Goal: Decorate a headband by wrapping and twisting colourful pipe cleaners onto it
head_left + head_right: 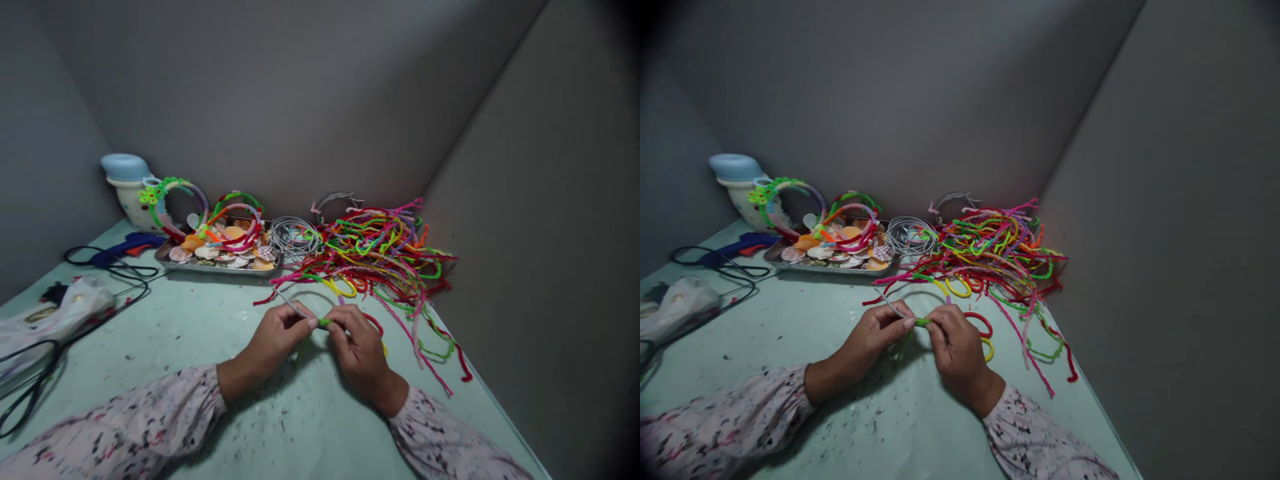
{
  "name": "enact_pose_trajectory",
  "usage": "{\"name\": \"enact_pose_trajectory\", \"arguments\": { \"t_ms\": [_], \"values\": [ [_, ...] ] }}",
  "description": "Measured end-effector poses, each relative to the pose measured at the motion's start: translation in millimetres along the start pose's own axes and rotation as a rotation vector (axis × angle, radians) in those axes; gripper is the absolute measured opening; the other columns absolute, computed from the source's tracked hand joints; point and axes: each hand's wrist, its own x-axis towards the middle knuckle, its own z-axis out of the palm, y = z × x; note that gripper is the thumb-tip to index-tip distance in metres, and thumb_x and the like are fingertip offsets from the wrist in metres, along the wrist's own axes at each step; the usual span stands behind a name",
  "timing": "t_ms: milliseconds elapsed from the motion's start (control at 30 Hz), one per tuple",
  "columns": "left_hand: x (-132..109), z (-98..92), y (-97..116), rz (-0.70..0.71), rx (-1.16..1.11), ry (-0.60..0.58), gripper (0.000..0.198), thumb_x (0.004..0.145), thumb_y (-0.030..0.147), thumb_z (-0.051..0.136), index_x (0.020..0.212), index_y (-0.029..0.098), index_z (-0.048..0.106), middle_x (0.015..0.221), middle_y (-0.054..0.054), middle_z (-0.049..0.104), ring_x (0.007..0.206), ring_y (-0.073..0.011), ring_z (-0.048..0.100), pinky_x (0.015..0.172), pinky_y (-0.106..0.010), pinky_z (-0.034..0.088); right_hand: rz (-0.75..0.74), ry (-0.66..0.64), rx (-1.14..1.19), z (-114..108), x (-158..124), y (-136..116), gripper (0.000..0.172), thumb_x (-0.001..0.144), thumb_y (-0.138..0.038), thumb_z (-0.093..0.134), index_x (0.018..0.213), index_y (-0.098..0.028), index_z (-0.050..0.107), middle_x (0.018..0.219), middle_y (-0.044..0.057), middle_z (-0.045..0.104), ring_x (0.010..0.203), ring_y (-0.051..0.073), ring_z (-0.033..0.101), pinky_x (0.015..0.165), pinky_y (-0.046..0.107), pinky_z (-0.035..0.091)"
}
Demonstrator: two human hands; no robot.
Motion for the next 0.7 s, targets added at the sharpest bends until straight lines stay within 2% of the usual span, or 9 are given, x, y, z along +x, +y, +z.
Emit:
{"name": "enact_pose_trajectory", "arguments": {
  "t_ms": [133, 467, 700],
  "values": [
    [0.6, -3.3, -4.2, -0.009, -0.001, -0.061, 0.03, 0.083, 0.044, 0.06, 0.077, 0.014, 0.057, 0.055, 0.007, 0.038, 0.051, -0.008, 0.033, 0.049, -0.021, 0.026, 0.005, -0.017, -0.01, 0.3, -0.6, -1.3, 0.011, 0.092, -0.016, 0.049, 0.095, -0.02, 0.059, 0.091, 0.005, 0.061, 0.085, 0.018, 0.057, 0.074, 0.032, 0.048],
    [5.7, -4.3, -1.7, -0.067, 0.062, -0.046, 0.038, 0.081, 0.044, 0.061, 0.06, 0.016, 0.048, 0.053, 0.005, 0.038, 0.05, -0.0082, 0.033, 0.049, -0.023, 0.024, -0.006, -0.026, -0.052, -0.1, -1.8, 0.4, 0.012, 0.092, -0.016, 0.048, 0.095, -0.02, 0.059, 0.091, 0.006, 0.061, 0.086, 0.018, 0.058, 0.074, 0.031, 0.048],
    [6.0, -4.7, -6.6, -0.112, -0.039, -0.077, 0.037, 0.08, 0.046, 0.062, 0.063, 0.016, 0.049, 0.054, 0.006, 0.037, 0.049, -0.0078, 0.03, 0.047, -0.023, 0.021, -0.01, -0.021, -0.056, -0.5, -0.2, 1.1, 0.012, 0.092, -0.017, 0.048, 0.095, -0.021, 0.06, 0.09, 0.006, 0.061, 0.085, 0.018, 0.058, 0.074, 0.031, 0.049]
  ]
}}
